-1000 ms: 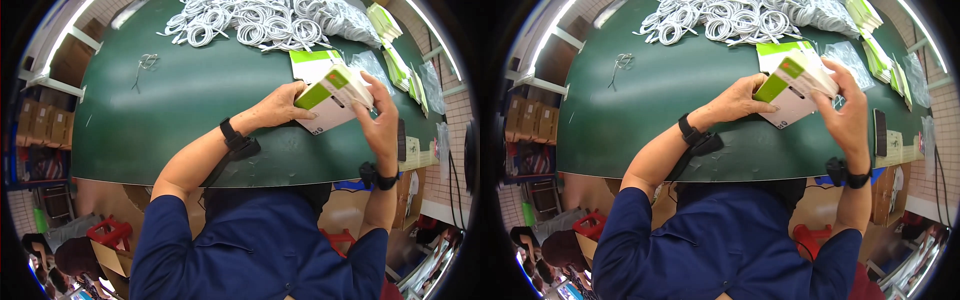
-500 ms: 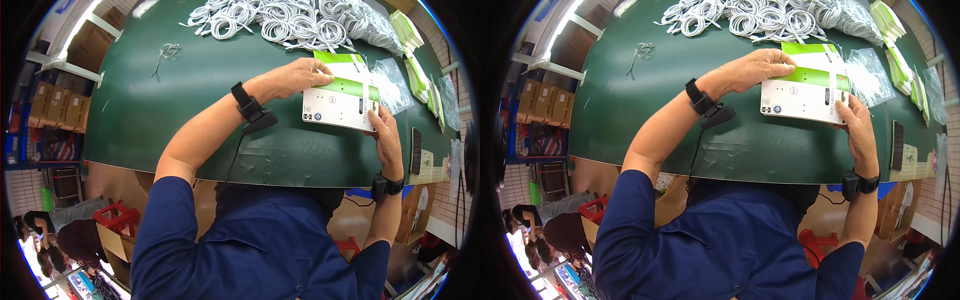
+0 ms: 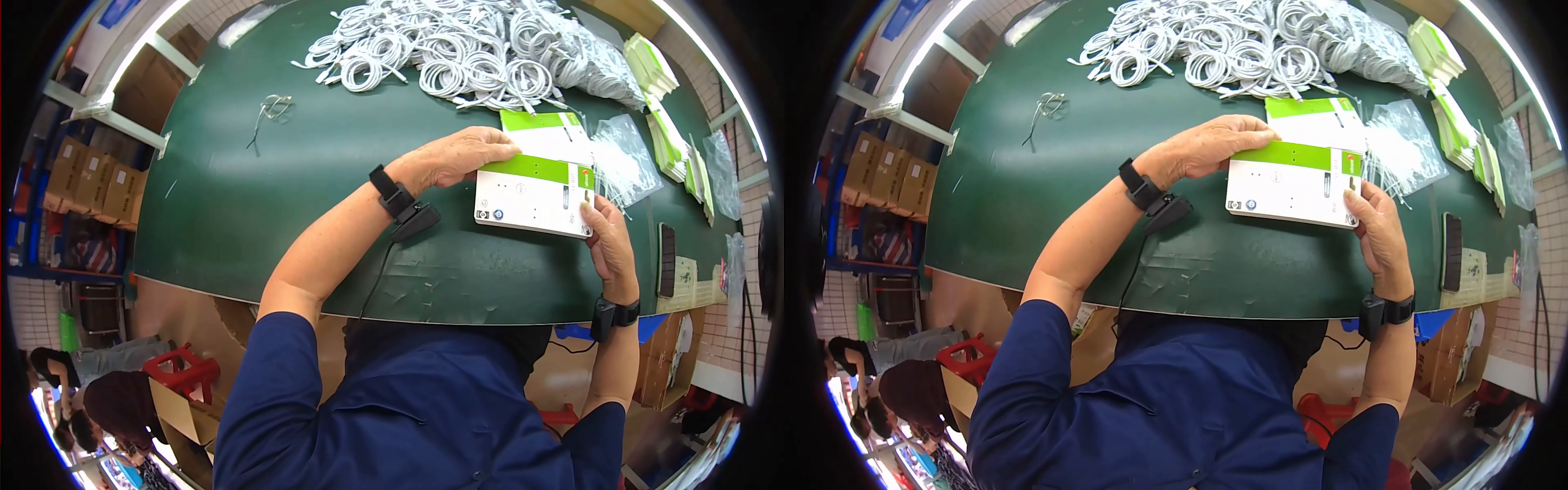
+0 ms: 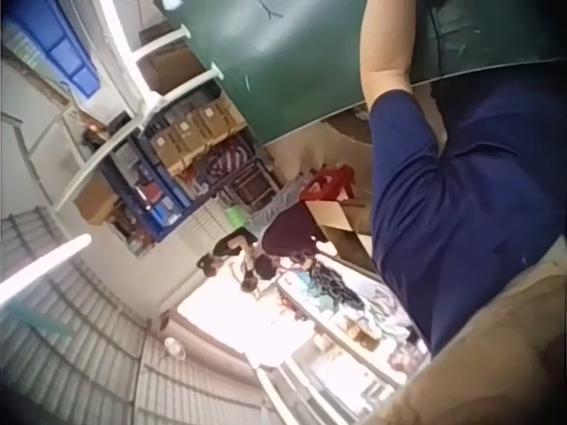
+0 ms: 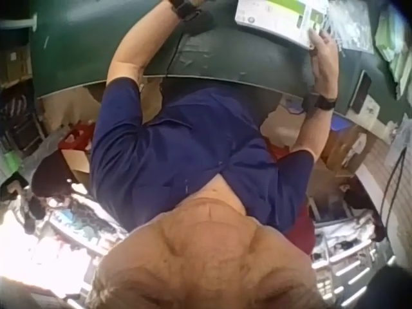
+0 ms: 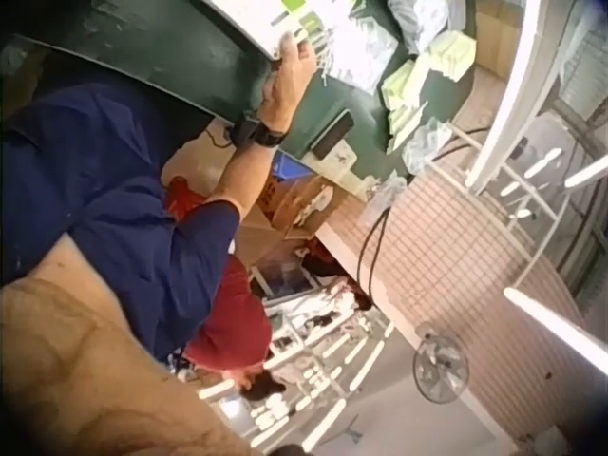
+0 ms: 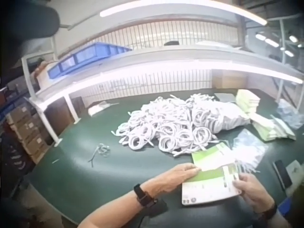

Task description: The person organizes a stack of product cards, opens a plastic bag to remove a bundle of cables, and puts on a pair of glasses. Then, they pick up a cable and a zip tie, secure the cable with the tie, and place it on the stack.

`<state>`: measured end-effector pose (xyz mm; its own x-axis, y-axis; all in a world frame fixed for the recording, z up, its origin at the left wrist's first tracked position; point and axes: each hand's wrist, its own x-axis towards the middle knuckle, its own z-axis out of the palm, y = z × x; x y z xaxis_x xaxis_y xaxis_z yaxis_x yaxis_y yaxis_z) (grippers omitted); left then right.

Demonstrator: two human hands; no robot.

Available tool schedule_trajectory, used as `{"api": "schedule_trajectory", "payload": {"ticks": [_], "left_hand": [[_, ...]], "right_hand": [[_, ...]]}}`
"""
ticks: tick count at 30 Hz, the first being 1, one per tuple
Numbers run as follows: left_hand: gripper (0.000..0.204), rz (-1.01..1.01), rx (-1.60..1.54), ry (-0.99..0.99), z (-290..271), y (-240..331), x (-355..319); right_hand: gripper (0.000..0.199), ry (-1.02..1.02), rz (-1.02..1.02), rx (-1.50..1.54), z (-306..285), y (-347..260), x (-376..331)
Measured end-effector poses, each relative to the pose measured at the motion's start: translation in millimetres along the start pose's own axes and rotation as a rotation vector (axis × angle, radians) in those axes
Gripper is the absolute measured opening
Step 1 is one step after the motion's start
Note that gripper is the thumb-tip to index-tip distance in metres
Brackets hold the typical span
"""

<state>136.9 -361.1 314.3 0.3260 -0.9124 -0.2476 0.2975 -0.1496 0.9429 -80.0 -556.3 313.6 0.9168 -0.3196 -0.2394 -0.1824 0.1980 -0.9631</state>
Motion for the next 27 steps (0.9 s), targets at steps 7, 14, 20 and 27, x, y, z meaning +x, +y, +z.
{"api": "schedule_trajectory", "payload": {"ticks": [7, 14, 20, 27], "left_hand": [[0.026, 0.193, 0.180, 0.138, -1.5, 0.5, 27.4], [0.036, 0.588, 0.804, 0.197, 11.6, 2.3, 53.1], [0.045, 0.848, 1.235, 0.270, 22.0, 0.5, 93.3], [0.079, 0.641, 1.501, 0.287, 38.2, -10.2, 123.3]], "right_hand": [[0.047, 0.126, -0.086, 0.045, -21.2, -6.9, -12.6], [0.049, 0.238, -0.123, 0.065, -65.9, -11.5, -31.0], [0.046, 0.374, -0.220, 0.168, -88.8, -13.5, -50.3], [0.044, 0.382, -0.207, 0.195, -100.3, -3.2, -60.2]]}}
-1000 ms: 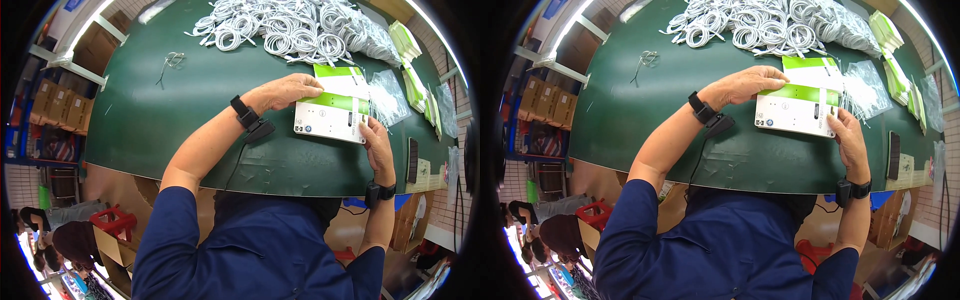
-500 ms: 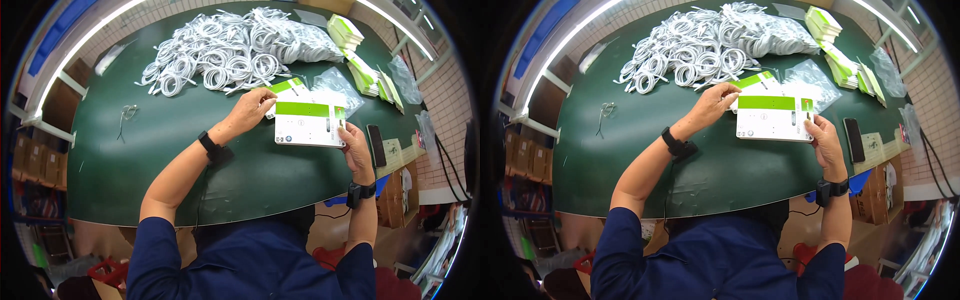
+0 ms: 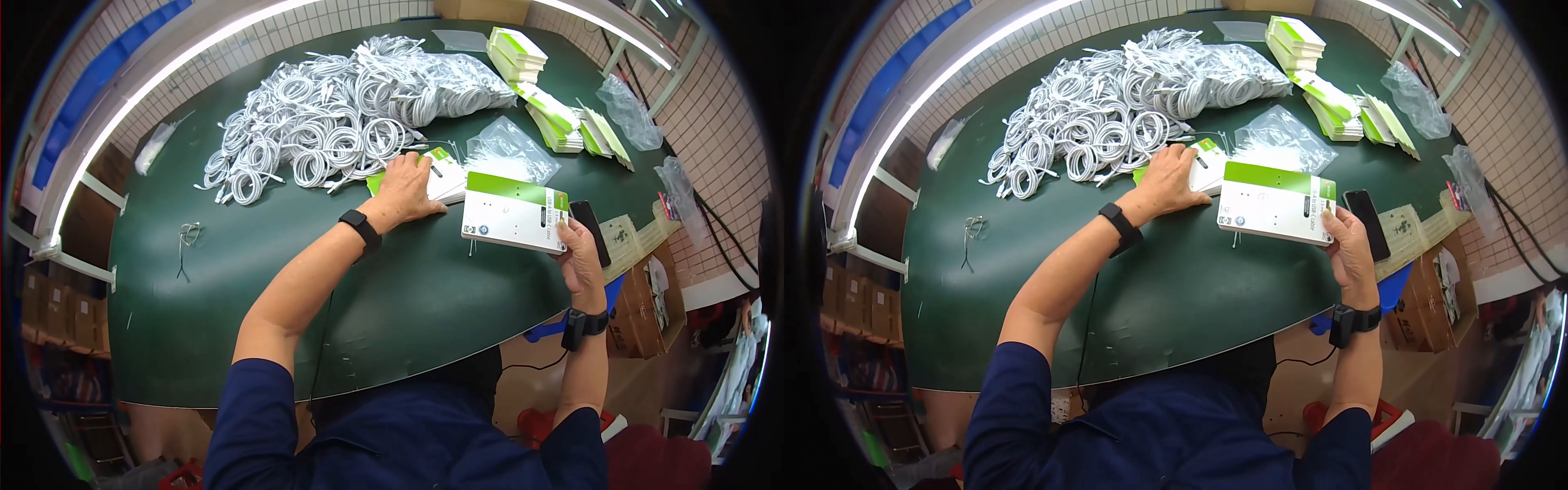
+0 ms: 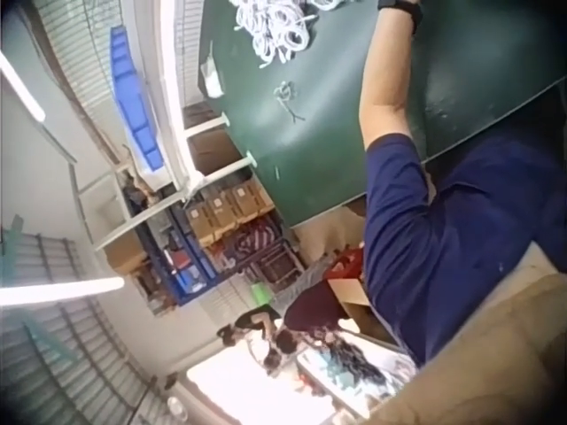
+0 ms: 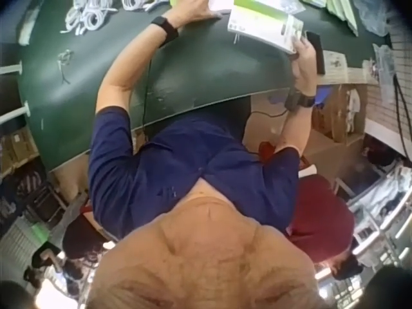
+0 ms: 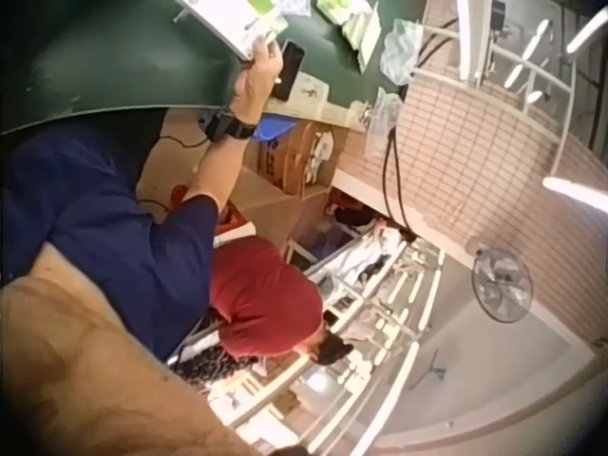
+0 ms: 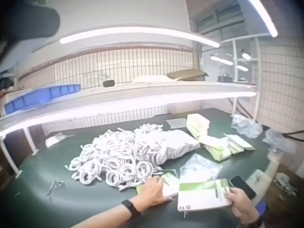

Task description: The person organizes a stack of product cards, opens a plastic bag to remove a bundle of cables, and puts on a pair of glasses. Then, they pick up a cable and a zip tie, secure the cable with the tie, and place it on the stack.

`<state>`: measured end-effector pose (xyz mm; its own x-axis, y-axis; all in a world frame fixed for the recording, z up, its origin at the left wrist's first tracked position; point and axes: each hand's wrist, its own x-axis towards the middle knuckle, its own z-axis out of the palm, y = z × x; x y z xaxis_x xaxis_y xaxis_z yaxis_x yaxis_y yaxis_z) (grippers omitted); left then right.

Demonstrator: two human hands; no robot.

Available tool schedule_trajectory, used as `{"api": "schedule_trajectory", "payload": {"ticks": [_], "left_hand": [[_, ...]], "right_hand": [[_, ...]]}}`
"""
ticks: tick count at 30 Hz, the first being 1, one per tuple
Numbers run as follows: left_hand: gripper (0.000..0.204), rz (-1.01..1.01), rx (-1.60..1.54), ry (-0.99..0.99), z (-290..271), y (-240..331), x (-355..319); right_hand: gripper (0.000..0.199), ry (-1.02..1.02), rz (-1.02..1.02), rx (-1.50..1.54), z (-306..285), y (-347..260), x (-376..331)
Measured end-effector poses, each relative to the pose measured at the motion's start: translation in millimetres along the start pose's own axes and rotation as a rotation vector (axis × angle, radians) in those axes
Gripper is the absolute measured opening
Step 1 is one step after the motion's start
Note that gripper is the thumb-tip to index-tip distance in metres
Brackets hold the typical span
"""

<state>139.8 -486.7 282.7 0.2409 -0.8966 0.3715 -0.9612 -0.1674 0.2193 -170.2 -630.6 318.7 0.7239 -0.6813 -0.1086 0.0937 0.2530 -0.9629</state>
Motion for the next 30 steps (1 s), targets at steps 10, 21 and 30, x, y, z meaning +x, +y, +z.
{"api": "schedule_trajectory", "payload": {"ticks": [10, 21, 30], "left_hand": [[0.101, -0.042, 0.101, -0.320, -13.6, 1.5, 20.4], [0.099, 0.054, 0.129, -0.399, -38.3, 28.9, -27.3], [0.099, -0.002, 0.031, -0.357, -69.9, 23.4, -92.2]], "right_hand": [[0.044, -0.027, 0.018, 0.037, -10.8, 24.8, 9.6], [0.043, -0.002, 0.018, 0.100, 1.2, 21.2, 6.8], [0.047, -0.103, 0.050, 0.034, 21.6, 24.1, 11.0]]}}
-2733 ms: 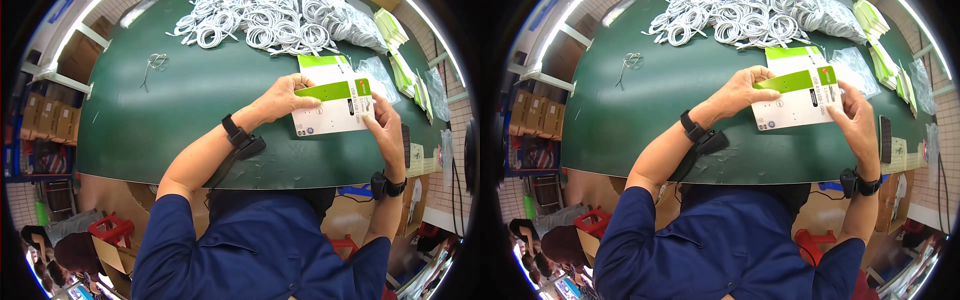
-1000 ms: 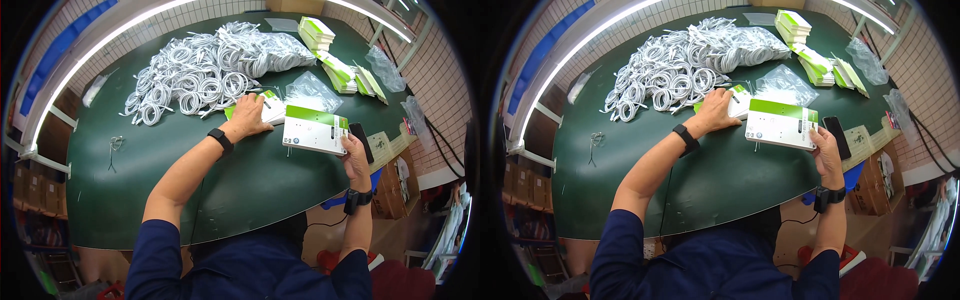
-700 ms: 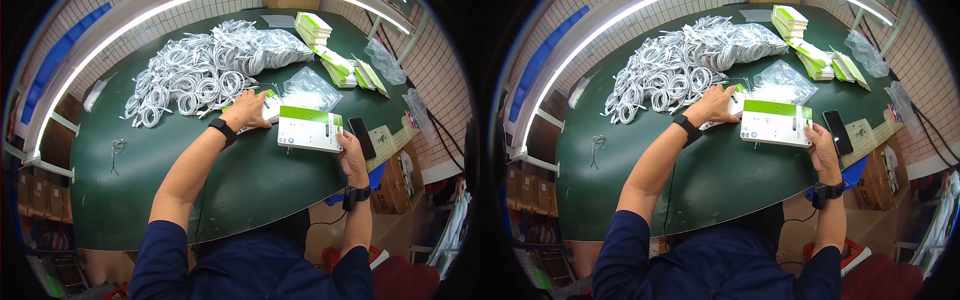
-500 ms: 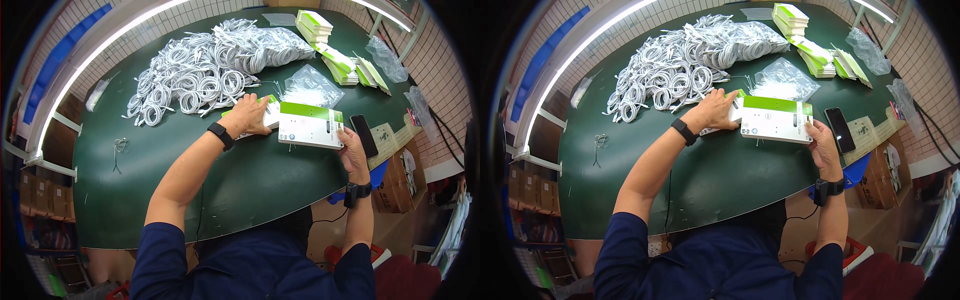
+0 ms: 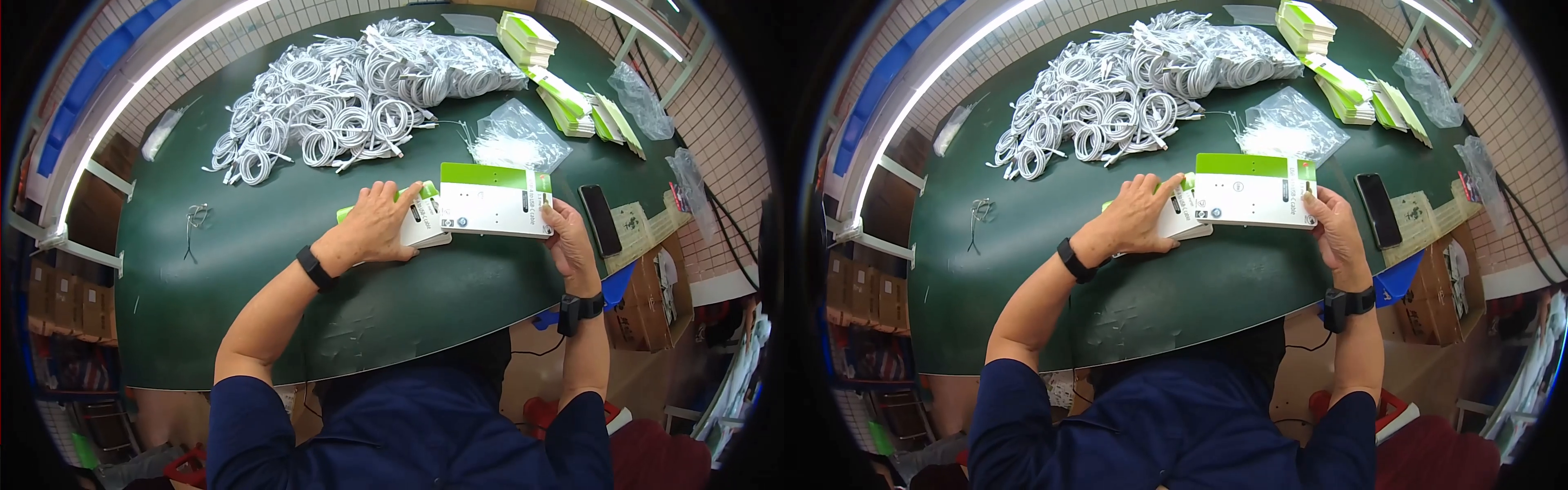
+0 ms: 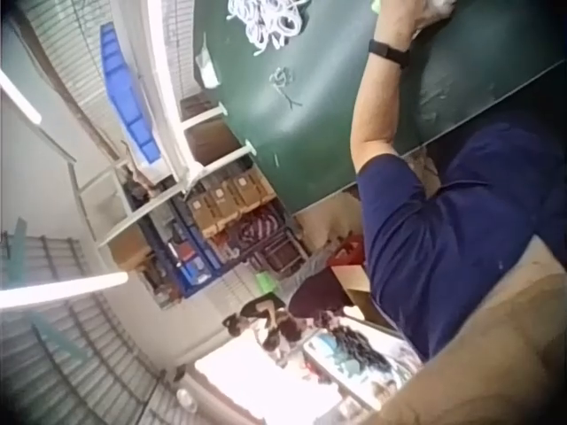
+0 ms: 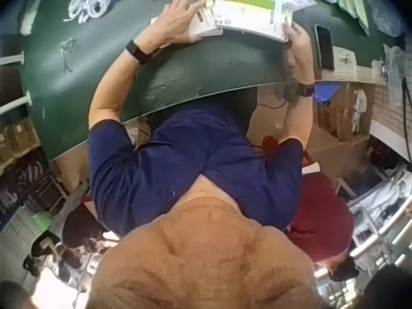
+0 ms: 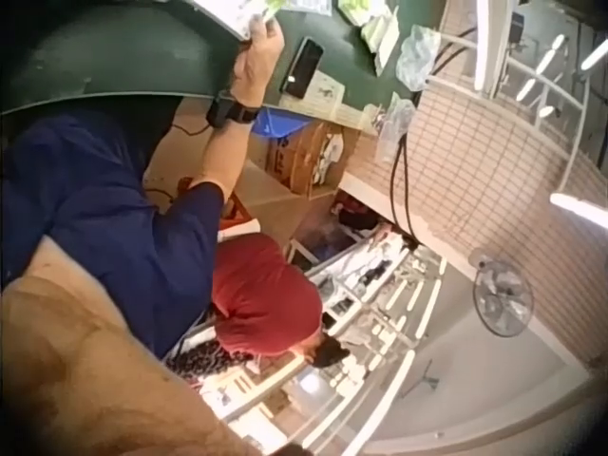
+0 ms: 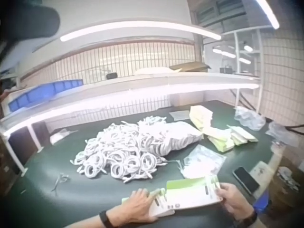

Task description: The person organizes a stack of product cards, opens a plastic bag to remove a bundle of cables, and puts on a pair of glasses. Then, they pick up a cable and a zip tie, secure the cable with the tie, and place it on the stack.

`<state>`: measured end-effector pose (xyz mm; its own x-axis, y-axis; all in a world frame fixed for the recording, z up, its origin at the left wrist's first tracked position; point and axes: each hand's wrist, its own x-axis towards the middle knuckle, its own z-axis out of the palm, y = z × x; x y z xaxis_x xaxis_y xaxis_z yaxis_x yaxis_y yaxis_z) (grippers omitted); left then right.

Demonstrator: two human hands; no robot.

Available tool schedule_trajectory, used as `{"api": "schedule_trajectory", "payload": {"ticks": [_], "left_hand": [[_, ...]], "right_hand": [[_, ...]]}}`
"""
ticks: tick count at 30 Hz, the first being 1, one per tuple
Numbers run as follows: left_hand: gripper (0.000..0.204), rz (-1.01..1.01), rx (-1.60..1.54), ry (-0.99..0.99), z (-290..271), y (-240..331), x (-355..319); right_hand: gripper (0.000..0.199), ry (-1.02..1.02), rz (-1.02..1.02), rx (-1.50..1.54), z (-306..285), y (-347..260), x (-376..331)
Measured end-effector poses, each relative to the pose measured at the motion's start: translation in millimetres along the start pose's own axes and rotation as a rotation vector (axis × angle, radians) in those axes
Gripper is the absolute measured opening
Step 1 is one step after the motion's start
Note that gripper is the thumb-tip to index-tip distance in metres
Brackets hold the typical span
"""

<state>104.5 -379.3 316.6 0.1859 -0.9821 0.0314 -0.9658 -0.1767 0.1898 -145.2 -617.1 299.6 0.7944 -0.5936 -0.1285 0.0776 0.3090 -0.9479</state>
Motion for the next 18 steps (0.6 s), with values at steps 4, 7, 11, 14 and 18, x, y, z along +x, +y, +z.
{"api": "schedule_trajectory", "payload": {"ticks": [4, 7, 11, 14, 18], "left_hand": [[0.097, -0.040, -0.047, 0.014, -0.6, -1.0, -25.1], [0.097, -0.028, -0.067, 0.054, 5.7, -6.1, -36.7], [0.101, 0.036, -0.101, 0.142, 11.5, -17.2, -53.4], [0.106, 0.053, -0.165, 0.172, 5.4, -27.4, -70.2], [0.114, -0.084, -0.335, 0.115, -2.3, -44.1, -99.5]], "right_hand": [[0.047, -0.092, 0.051, -0.066, 32.7, -2.2, 4.0], [0.046, -0.150, 0.096, -0.075, 53.8, 0.7, 13.3], [0.046, -0.187, 0.133, -0.069, 75.2, 3.5, 23.1], [0.048, -0.226, 0.170, -0.099, 87.0, 7.0, 25.4], [0.051, -0.266, 0.199, -0.109, 112.1, 11.2, 23.0]]}}
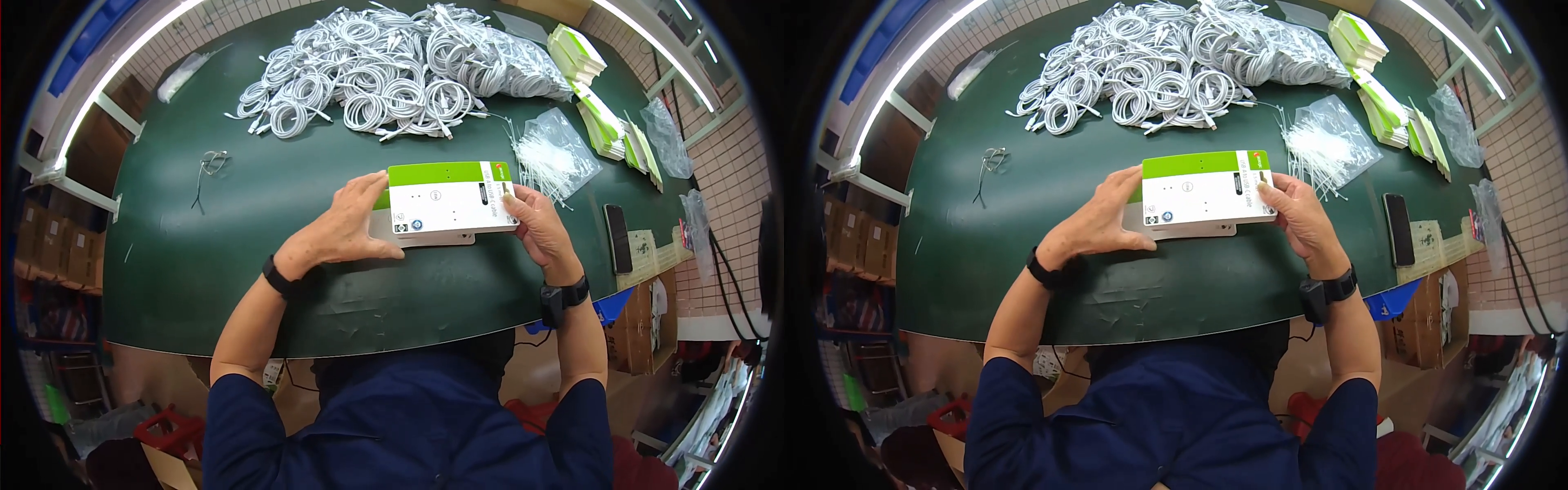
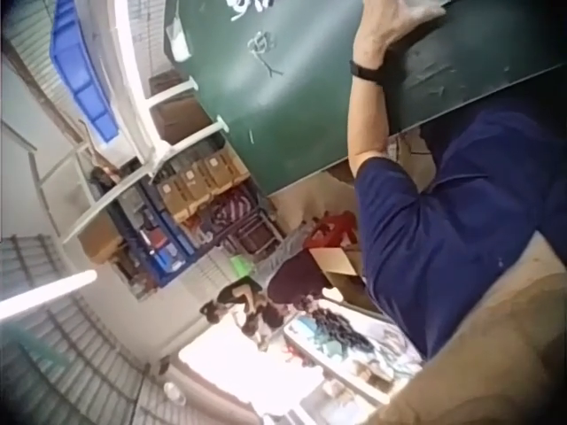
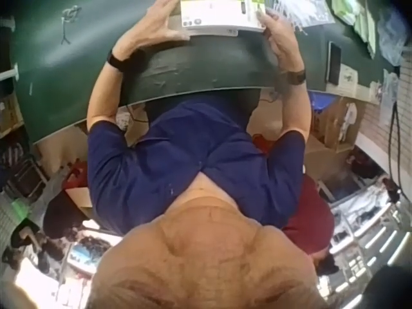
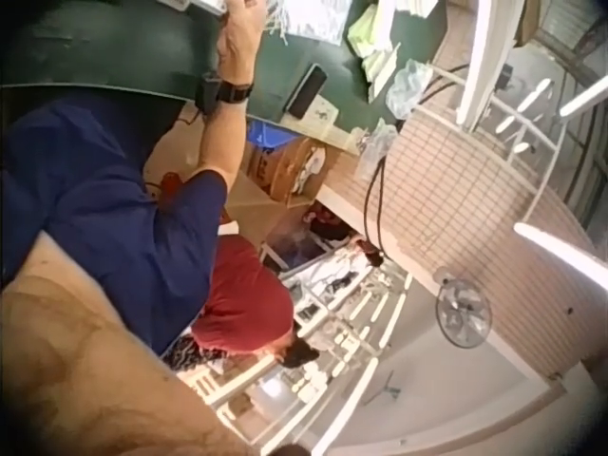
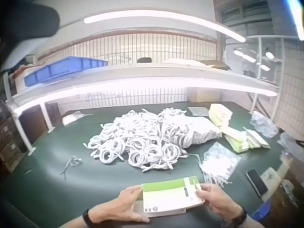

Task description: The person organizes a stack of product cards, opens a plastic bag to remove a bundle of cables, and puts on a pair of glasses. Then, they pick up a cable and a zip tie, secure the cable with the tie, and place it on the stack.

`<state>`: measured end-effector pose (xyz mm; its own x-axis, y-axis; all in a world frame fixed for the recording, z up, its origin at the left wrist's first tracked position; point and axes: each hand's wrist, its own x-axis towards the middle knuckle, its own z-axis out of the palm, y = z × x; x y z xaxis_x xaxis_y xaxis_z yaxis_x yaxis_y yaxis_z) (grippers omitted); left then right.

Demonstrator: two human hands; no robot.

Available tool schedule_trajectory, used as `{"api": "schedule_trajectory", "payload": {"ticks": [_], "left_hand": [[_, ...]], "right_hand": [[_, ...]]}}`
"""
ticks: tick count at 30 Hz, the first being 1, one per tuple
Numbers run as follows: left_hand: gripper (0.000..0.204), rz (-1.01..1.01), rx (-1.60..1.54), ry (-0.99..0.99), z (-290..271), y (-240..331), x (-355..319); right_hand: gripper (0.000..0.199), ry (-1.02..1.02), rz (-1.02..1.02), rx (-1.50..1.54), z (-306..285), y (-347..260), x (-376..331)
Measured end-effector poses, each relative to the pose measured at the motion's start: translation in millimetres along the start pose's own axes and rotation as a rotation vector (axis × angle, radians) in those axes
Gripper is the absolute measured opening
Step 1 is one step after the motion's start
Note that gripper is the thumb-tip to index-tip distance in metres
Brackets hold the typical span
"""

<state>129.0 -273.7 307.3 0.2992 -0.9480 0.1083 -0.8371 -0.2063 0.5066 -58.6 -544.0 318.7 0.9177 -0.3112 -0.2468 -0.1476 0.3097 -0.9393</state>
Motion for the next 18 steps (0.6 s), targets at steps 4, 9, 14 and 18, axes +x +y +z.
{"api": "schedule_trajectory", "payload": {"ticks": [4, 9, 14, 18], "left_hand": [[0.124, -0.043, -0.103, 0.055, -6.7, -8.2, -15.1], [0.135, -0.144, -0.202, 0.064, -4.7, 2.3, -22.9], [0.137, -0.190, -0.113, 0.125, 9.6, 21.2, -42.8], [0.133, -0.189, -0.042, 0.211, 23.2, 25.0, -32.2]], "right_hand": [[0.052, -0.035, 0.001, -0.024, 15.9, 1.0, 9.9], [0.053, -0.024, 0.000, -0.028, 23.3, 2.9, 8.0], [0.053, -0.028, -0.016, -0.047, 20.2, 4.9, 9.9], [0.053, -0.008, -0.024, -0.049, 18.5, 6.1, 13.1]]}}
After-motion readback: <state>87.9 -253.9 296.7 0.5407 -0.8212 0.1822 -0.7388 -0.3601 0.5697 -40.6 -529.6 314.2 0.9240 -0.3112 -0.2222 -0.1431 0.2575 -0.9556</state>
